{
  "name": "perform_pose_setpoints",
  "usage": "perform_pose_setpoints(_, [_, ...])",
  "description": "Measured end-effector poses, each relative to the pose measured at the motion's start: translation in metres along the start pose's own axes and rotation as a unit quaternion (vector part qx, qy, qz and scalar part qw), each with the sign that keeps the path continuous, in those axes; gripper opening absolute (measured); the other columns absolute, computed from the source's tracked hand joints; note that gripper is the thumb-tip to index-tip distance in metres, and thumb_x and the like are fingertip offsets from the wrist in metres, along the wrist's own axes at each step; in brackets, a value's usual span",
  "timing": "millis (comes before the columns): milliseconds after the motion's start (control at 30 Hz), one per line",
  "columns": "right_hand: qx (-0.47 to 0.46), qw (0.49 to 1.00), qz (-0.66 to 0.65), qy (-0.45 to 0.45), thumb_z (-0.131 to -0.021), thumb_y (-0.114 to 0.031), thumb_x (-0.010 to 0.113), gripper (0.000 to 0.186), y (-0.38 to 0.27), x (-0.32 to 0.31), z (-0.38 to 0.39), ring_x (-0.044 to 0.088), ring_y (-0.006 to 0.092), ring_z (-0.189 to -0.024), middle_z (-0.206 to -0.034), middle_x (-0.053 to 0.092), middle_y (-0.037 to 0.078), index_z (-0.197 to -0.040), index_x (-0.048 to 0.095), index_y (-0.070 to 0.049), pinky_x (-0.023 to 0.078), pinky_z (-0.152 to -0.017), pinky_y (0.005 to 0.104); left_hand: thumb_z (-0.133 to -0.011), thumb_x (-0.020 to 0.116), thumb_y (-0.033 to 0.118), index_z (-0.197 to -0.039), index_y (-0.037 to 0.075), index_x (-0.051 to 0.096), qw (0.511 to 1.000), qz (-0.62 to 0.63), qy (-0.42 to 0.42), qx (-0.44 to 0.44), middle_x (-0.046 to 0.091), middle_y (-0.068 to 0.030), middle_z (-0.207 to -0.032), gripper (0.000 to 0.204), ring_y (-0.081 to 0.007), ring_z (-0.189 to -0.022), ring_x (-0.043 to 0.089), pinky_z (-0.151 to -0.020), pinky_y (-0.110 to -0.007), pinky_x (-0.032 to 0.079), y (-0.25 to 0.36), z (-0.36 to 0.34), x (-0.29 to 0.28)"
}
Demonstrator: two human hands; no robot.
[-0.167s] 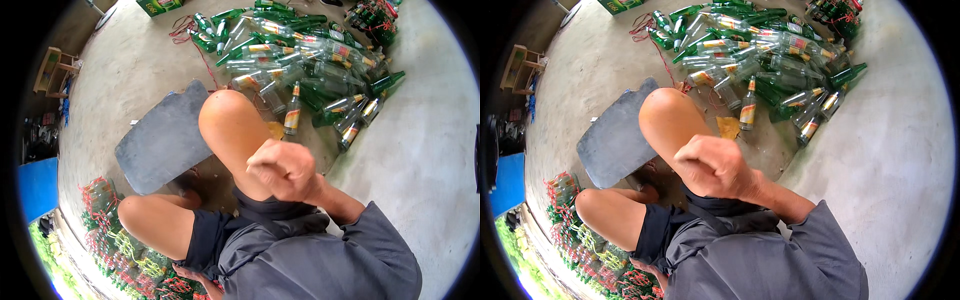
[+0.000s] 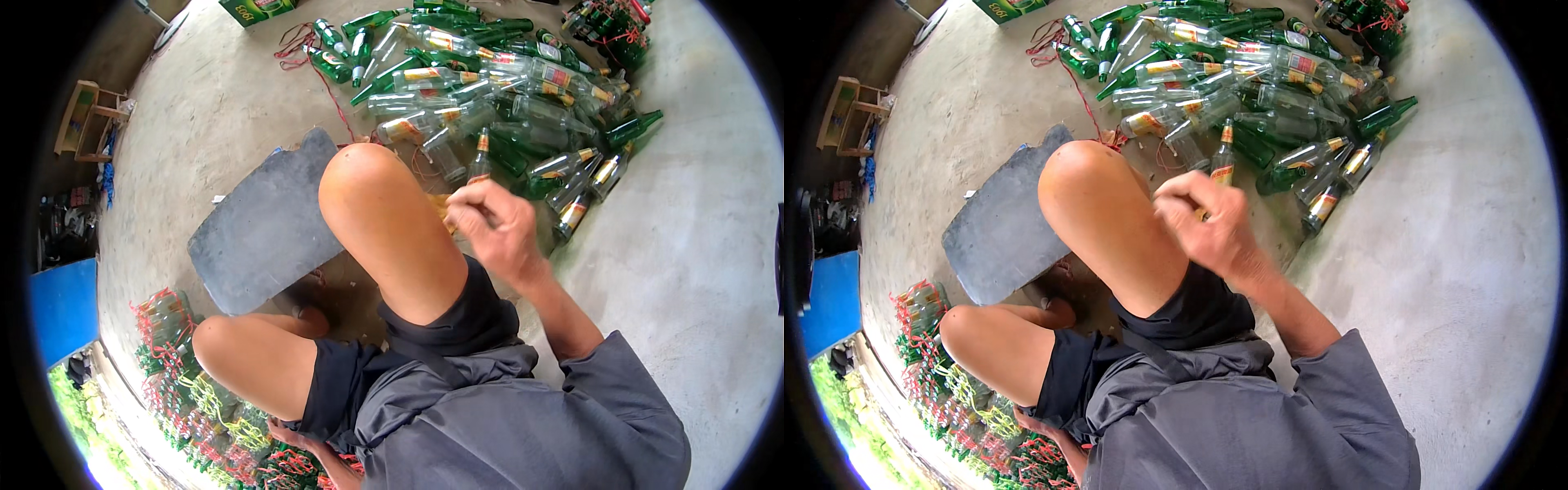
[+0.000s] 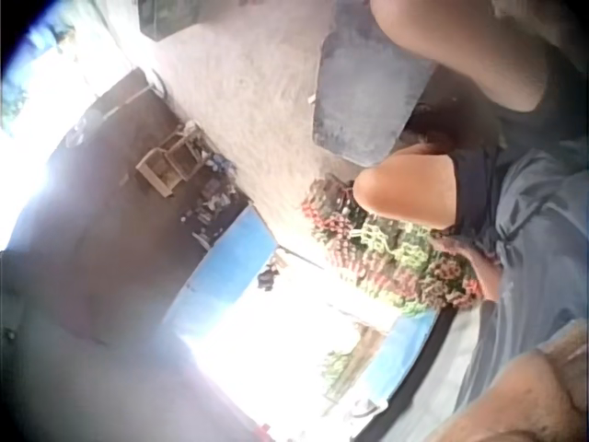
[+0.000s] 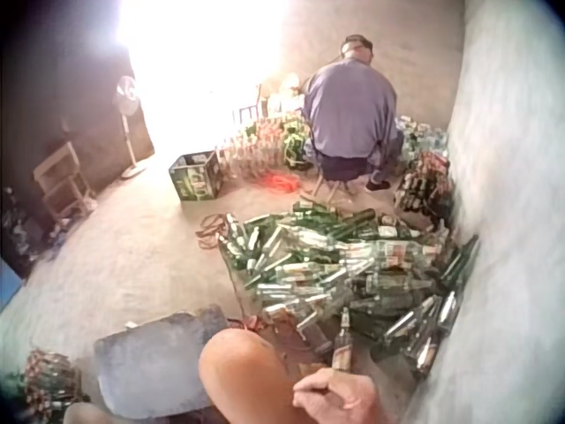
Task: The person sits on the floor and sorts green glass bottles by picking them up from a pile and placing them onto a small wooden board. They handle the bottles one by one, arranging them in rows on the board.
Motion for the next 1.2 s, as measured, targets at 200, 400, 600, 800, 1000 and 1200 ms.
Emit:
perform_pose_setpoints(200, [0.164,0.982,0.076,0.061,-0.101,-0.008,0.065,0.012,0.107,-0.071,-0.003,0.072,0.0098,-0.084,-0.086,0.074,0.005,-0.101,0.072,0.002,0.056,-0.075,0.0266,-0.106,0.066,0.022,-0.132,-0.006,0.062,0.982,0.165,-0.033,-0.087,0.07,-0.0135,-0.118,0.039,-0.0202,-0.1,0.069,-0.086,-0.034,0.056,0.123,-0.059,0.0])
perform_pose_setpoints(400, [0.241,0.963,0.12,0.018,-0.096,-0.016,0.07,0.017,0.248,-0.079,0.02,0.062,0.0079,-0.067,-0.083,0.069,0.002,-0.104,0.07,-0.001,0.051,-0.059,0.0265,-0.107,0.066,0.022,-0.133,-0.006,0.063,0.927,0.37,-0.009,-0.052,0.07,-0.0125,-0.124,0.039,-0.021,-0.112,0.068,-0.099,-0.033,0.055,0.189,-0.113,-0.032])
perform_pose_setpoints(600, [0.378,0.916,0.129,0.043,-0.086,-0.028,0.081,0.04,0.31,-0.063,0.017,0.069,0.0173,-0.074,-0.09,0.072,0.011,-0.11,0.068,0.002,0.058,-0.069,0.0336,-0.105,0.071,0.021,-0.137,-0.005,0.063,0.957,0.259,-0.017,0.129,0.068,-0.0138,-0.132,0.042,-0.0215,-0.119,0.067,-0.106,-0.034,0.053,0.273,-0.132,-0.044])
perform_pose_setpoints(800, [0.378,0.888,0.248,0.081,-0.072,-0.049,0.088,0.074,0.374,-0.077,0.0,0.073,0.0378,-0.108,-0.115,0.073,0.028,-0.114,0.067,0.009,0.058,-0.094,0.0449,-0.1,0.071,0.016,-0.13,-0.002,0.067,0.944,0.093,-0.014,0.317,0.068,-0.0161,-0.128,0.035,-0.0311,-0.122,0.064,-0.111,-0.042,0.048,0.326,-0.12,-0.018])
perform_pose_setpoints(1000, [0.392,0.87,0.295,0.055,-0.07,-0.05,0.088,0.084,0.373,-0.052,-0.01,0.069,0.043,-0.119,-0.125,0.07,0.033,-0.121,0.063,0.012,0.056,-0.1,0.0483,-0.098,0.071,0.012,-0.129,-0.002,0.067,0.942,0.04,-0.016,0.332,0.067,-0.0184,-0.129,0.035,-0.0336,-0.122,0.063,-0.111,-0.043,0.048,0.331,-0.115,-0.029])
perform_pose_setpoints(1200, [0.426,0.854,0.288,0.083,-0.071,-0.045,0.087,0.073,0.412,-0.06,-0.006,0.071,0.0354,-0.115,-0.119,0.073,0.024,-0.119,0.061,0.004,0.056,-0.1,0.0433,-0.096,0.072,0.012,-0.127,-0.003,0.068,0.938,0.013,0.006,0.346,0.068,-0.019,-0.127,0.034,-0.0351,-0.122,0.063,-0.11,-0.044,0.048,0.325,-0.12,-0.012])
Point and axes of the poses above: each hand's wrist, its own z-axis away from the middle knuckle, its own x-axis out of the palm, y = z × x, the point moved 4 cm from there along -z, towards the middle knuckle
